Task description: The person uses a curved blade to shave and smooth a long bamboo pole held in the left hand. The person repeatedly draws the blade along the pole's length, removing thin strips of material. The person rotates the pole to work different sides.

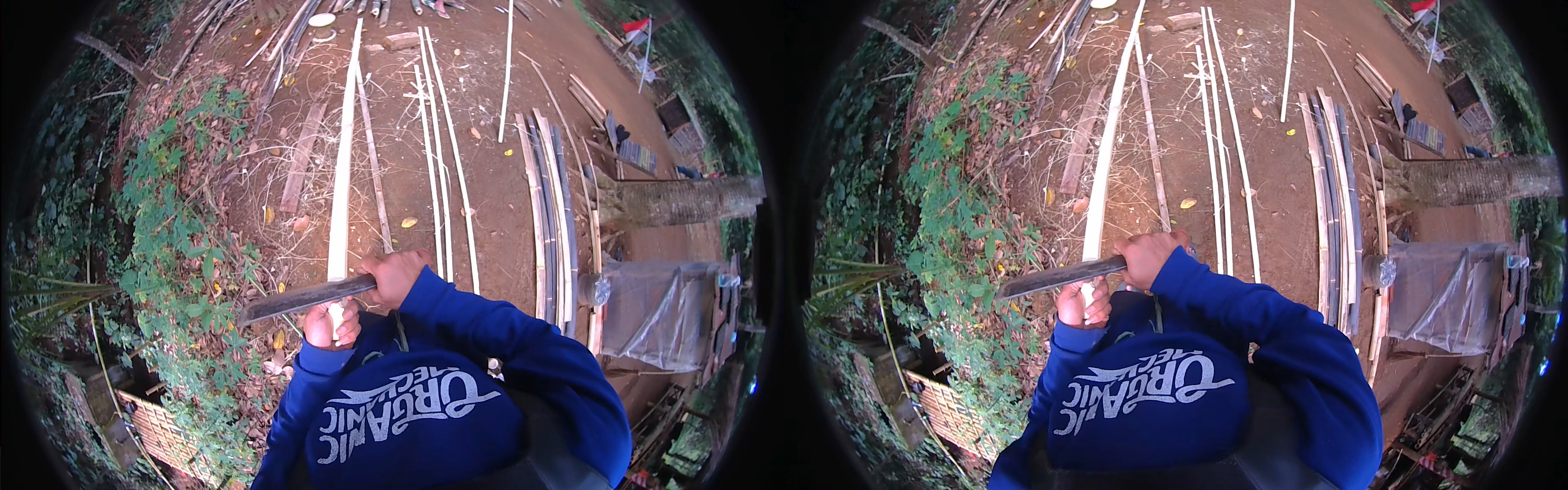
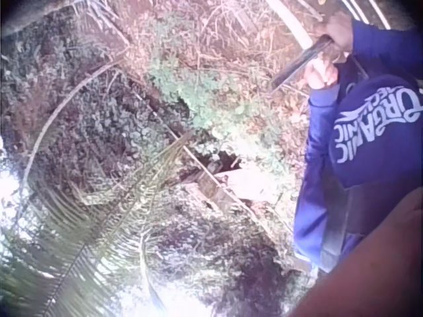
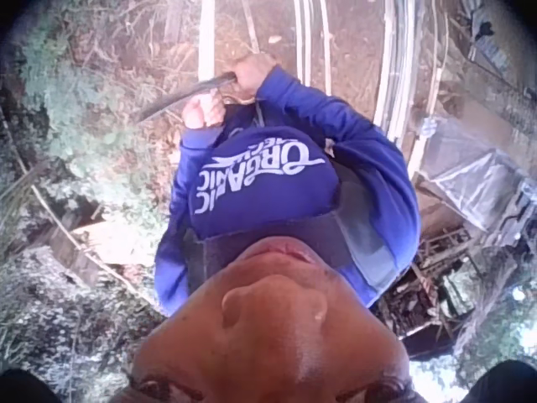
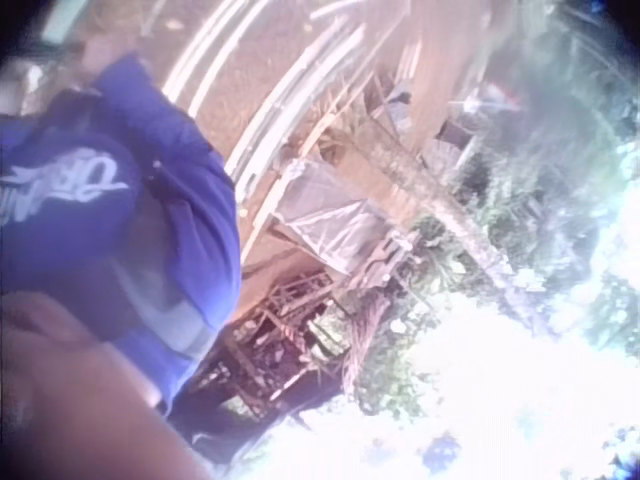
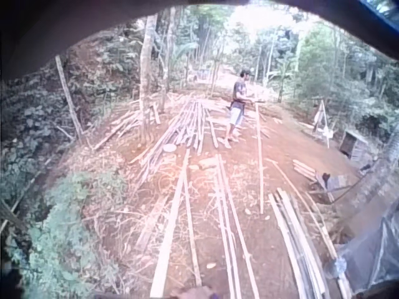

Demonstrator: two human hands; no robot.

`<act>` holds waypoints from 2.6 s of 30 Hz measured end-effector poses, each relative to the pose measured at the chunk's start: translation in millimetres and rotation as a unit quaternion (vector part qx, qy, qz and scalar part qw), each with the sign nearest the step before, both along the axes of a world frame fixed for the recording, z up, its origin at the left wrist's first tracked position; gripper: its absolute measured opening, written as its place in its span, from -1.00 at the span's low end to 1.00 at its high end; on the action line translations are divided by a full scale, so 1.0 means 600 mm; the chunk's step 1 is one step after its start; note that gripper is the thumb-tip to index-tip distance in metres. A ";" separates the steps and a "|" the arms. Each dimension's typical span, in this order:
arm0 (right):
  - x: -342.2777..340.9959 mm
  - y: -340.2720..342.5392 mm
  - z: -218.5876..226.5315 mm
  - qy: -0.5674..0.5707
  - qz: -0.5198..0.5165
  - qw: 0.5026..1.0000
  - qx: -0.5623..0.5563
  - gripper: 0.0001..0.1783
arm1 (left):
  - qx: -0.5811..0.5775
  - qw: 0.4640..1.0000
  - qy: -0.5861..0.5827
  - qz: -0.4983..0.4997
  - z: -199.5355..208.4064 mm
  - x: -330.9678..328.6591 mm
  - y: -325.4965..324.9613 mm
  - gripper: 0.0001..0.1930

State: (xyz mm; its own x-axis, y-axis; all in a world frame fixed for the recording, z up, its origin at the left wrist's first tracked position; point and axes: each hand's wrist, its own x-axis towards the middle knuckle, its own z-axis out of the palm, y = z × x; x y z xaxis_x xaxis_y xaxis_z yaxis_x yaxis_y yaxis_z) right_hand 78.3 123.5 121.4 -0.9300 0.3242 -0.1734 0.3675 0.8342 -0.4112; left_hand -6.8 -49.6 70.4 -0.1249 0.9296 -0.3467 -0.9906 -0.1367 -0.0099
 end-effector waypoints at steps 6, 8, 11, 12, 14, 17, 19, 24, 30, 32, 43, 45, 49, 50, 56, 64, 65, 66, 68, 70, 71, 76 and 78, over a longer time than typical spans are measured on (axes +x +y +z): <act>-0.019 0.015 -0.037 0.033 -0.069 0.995 0.057 -0.80 | -0.003 0.997 0.069 -0.028 0.037 0.001 -0.037 -0.71; -0.007 0.049 -0.048 0.013 -0.084 0.993 0.079 -0.81 | -0.007 0.997 0.067 -0.029 0.038 0.011 -0.052 -0.71; -0.005 0.016 -0.022 0.018 0.000 0.998 0.053 -0.80 | -0.020 0.996 0.083 -0.019 0.023 0.005 -0.059 -0.70; -0.007 -0.017 0.005 0.006 0.027 0.999 0.045 -0.79 | -0.026 0.995 0.090 -0.017 0.018 0.005 -0.060 -0.70; -0.002 -0.057 0.009 0.049 0.072 0.996 0.011 -0.79 | -0.043 0.995 0.092 -0.020 0.018 0.007 -0.060 -0.70; -0.009 -0.068 0.000 0.053 0.042 0.998 0.011 -0.86 | -0.030 0.997 0.075 -0.008 0.018 0.011 -0.068 -0.69; -0.018 -0.061 -0.003 0.051 0.045 0.997 0.034 -0.86 | -0.026 0.997 0.076 0.002 0.018 0.009 -0.066 -0.69; -0.024 -0.027 -0.010 0.054 0.036 0.992 0.105 -0.81 | -0.024 0.997 0.074 0.019 0.035 0.009 -0.060 -0.68; -0.051 0.063 -0.008 -0.076 -0.005 0.988 0.136 -0.76 | -0.079 0.992 0.102 0.005 0.060 0.015 -0.047 -0.68; -0.055 0.106 -0.036 -0.086 -0.021 0.987 0.135 -0.76 | -0.095 0.989 0.109 0.001 0.068 0.019 -0.043 -0.68; -0.013 0.049 0.056 0.019 0.094 0.995 -0.004 -0.78 | -0.203 0.945 0.254 -0.034 0.159 0.051 0.020 -0.86; -0.004 0.028 0.069 0.013 0.102 0.995 -0.005 -0.74 | -0.200 0.933 0.295 -0.040 0.148 0.060 0.019 -0.84; 0.017 0.023 0.058 0.036 0.110 0.993 0.006 -0.76 | -0.217 0.930 0.296 -0.034 0.152 0.075 0.035 -0.85; 0.022 0.023 0.057 0.050 0.107 0.993 -0.002 -0.77 | -0.216 0.929 0.298 -0.046 0.160 0.076 0.039 -0.85; 0.036 0.043 0.006 0.053 0.034 0.996 0.061 -0.78 | -0.243 0.909 0.335 -0.044 0.150 0.107 0.059 -0.89; 0.037 0.108 -0.017 0.020 0.017 0.999 0.022 -0.80 | -0.233 0.909 0.343 -0.053 0.156 0.110 0.069 -0.88; 0.049 0.091 0.000 0.020 0.034 0.999 0.010 -0.80 | -0.236 0.910 0.336 -0.054 0.156 0.110 0.068 -0.88; 0.061 0.066 0.027 0.020 0.049 0.999 -0.001 -0.81 | -0.237 0.912 0.331 -0.058 0.156 0.111 0.069 -0.88; 0.075 0.051 0.029 0.029 0.056 0.998 0.004 -0.81 | -0.241 0.909 0.334 -0.056 0.153 0.116 0.068 -0.89; 0.069 0.062 0.008 0.037 0.044 0.998 0.021 -0.80 | -0.241 0.902 0.355 -0.051 0.148 0.123 0.070 -0.90; 0.068 0.065 0.004 0.041 0.040 0.998 0.030 -0.79 | -0.242 0.906 0.345 -0.049 0.145 0.123 0.068 -0.91; 0.086 0.029 0.019 0.033 0.028 0.999 0.018 -0.84 | -0.238 0.919 0.309 -0.051 0.151 0.115 0.059 -0.92; 0.081 0.048 0.026 0.016 0.009 0.999 0.029 -0.84 | -0.234 0.919 0.314 -0.044 0.152 0.118 0.061 -0.92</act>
State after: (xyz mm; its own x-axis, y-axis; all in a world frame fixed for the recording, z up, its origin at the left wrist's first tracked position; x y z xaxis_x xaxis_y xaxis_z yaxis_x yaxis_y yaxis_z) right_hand 126.9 152.2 137.3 -0.9403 0.3168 -0.1241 0.3401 0.8633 -0.3730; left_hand 64.2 -13.1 161.6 -0.3682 0.7132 -0.5965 -0.7880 0.1010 0.6073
